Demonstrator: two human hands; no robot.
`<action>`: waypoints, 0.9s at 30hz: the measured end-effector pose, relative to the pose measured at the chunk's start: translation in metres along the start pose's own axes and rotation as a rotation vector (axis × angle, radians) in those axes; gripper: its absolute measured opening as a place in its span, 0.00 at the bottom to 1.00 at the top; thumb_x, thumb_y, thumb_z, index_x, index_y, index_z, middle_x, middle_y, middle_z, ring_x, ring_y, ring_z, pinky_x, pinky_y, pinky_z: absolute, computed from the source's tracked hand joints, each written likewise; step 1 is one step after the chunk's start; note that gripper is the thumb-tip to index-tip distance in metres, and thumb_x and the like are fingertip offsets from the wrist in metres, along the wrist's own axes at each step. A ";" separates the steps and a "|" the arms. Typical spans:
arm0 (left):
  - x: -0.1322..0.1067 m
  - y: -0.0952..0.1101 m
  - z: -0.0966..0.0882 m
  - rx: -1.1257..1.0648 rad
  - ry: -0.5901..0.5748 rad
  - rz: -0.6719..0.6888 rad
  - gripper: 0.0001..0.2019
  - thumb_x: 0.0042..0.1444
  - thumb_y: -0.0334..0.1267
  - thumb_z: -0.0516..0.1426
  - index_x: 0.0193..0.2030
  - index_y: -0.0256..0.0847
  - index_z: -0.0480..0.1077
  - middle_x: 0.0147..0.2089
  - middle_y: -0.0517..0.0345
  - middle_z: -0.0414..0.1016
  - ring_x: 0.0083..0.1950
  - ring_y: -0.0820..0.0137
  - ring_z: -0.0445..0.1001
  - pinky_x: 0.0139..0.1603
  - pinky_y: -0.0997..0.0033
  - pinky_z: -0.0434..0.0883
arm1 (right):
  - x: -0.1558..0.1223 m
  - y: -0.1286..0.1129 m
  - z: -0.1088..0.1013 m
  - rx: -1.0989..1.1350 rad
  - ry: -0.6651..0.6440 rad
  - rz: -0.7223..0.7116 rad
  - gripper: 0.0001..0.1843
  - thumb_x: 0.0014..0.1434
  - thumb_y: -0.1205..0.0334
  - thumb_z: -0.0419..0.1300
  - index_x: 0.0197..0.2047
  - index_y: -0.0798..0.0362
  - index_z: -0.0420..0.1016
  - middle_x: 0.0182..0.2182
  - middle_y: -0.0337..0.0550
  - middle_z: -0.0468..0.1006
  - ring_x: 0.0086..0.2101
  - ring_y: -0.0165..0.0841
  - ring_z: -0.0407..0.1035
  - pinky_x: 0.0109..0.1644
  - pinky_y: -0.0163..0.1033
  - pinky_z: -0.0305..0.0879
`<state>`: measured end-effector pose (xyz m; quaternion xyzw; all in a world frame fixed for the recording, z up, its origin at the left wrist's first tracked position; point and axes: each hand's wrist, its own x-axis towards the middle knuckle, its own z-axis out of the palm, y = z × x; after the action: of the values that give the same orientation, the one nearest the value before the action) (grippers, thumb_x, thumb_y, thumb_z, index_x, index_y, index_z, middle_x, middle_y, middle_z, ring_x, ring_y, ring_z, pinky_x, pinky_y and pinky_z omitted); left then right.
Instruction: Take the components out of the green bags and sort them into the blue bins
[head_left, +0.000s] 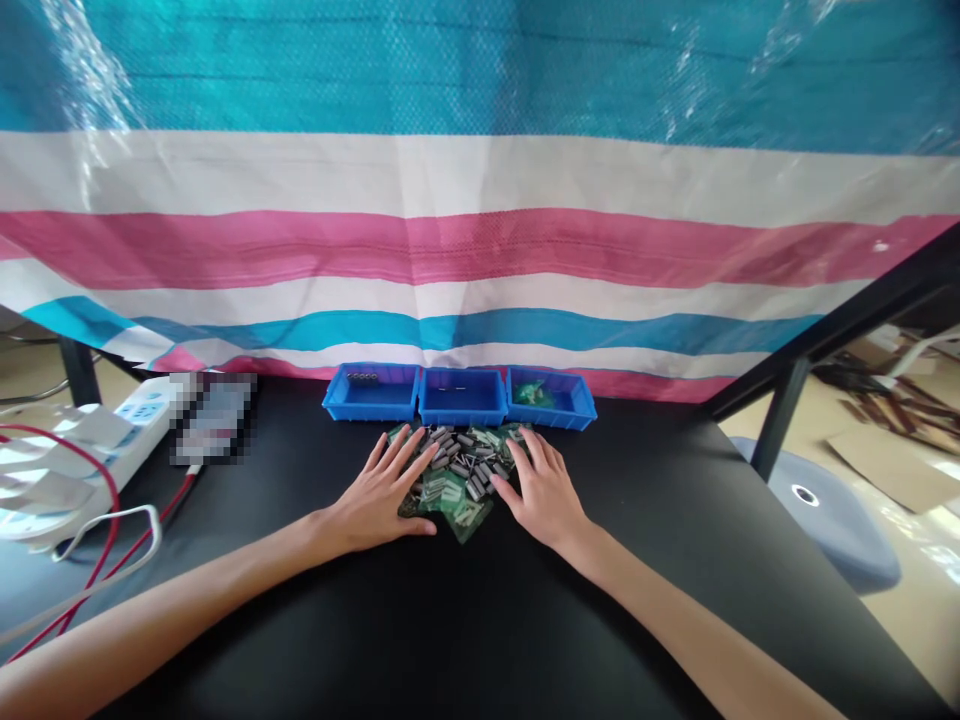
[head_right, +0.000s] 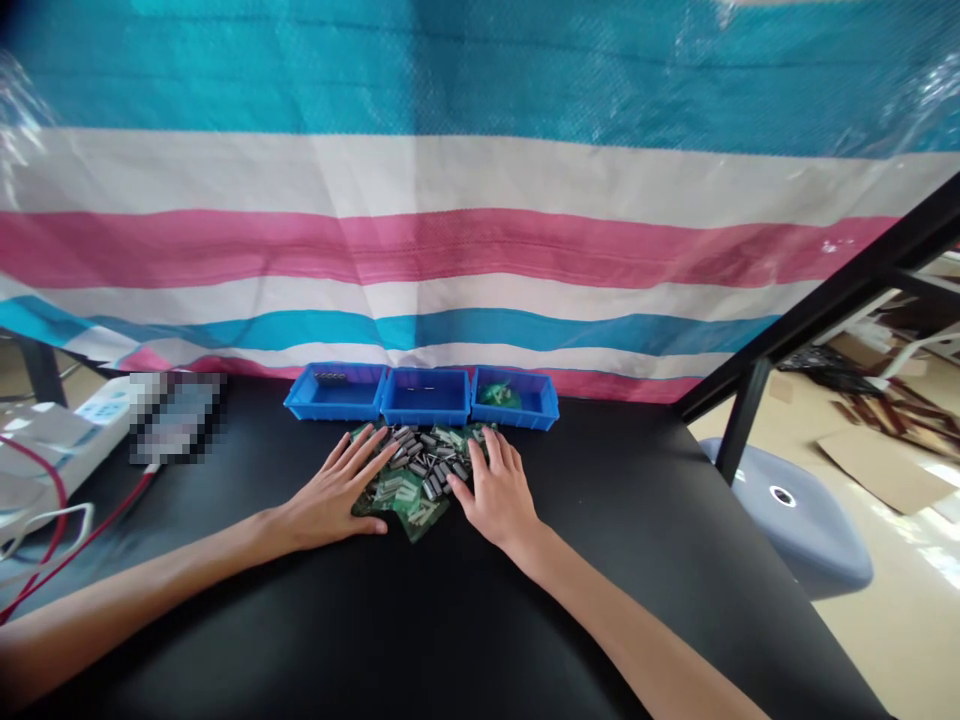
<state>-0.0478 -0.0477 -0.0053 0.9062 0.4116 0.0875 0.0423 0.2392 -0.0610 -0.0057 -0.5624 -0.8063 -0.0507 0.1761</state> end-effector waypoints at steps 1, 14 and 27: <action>0.001 0.002 0.001 0.006 0.004 -0.004 0.51 0.50 0.70 0.51 0.73 0.45 0.35 0.75 0.46 0.37 0.74 0.45 0.37 0.70 0.39 0.42 | -0.003 -0.003 0.002 -0.005 -0.016 0.000 0.31 0.64 0.46 0.53 0.61 0.62 0.65 0.62 0.64 0.60 0.62 0.53 0.54 0.61 0.57 0.58; 0.007 0.015 0.004 -0.008 0.063 -0.026 0.46 0.55 0.66 0.50 0.73 0.44 0.38 0.75 0.45 0.38 0.74 0.46 0.39 0.70 0.41 0.47 | -0.009 -0.036 0.004 0.028 -0.062 -0.088 0.33 0.64 0.48 0.53 0.67 0.56 0.59 0.63 0.60 0.61 0.61 0.53 0.54 0.60 0.56 0.60; 0.034 -0.007 -0.038 0.043 0.397 -0.104 0.22 0.65 0.48 0.49 0.64 0.47 0.62 0.60 0.45 0.68 0.60 0.54 0.64 0.58 0.53 0.60 | 0.039 -0.004 -0.010 -0.006 0.190 0.014 0.26 0.67 0.58 0.48 0.66 0.57 0.59 0.61 0.59 0.62 0.60 0.50 0.55 0.60 0.55 0.57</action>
<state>-0.0379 -0.0174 0.0356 0.8493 0.4601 0.2532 -0.0546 0.2256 -0.0304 0.0176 -0.5611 -0.7820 -0.1049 0.2503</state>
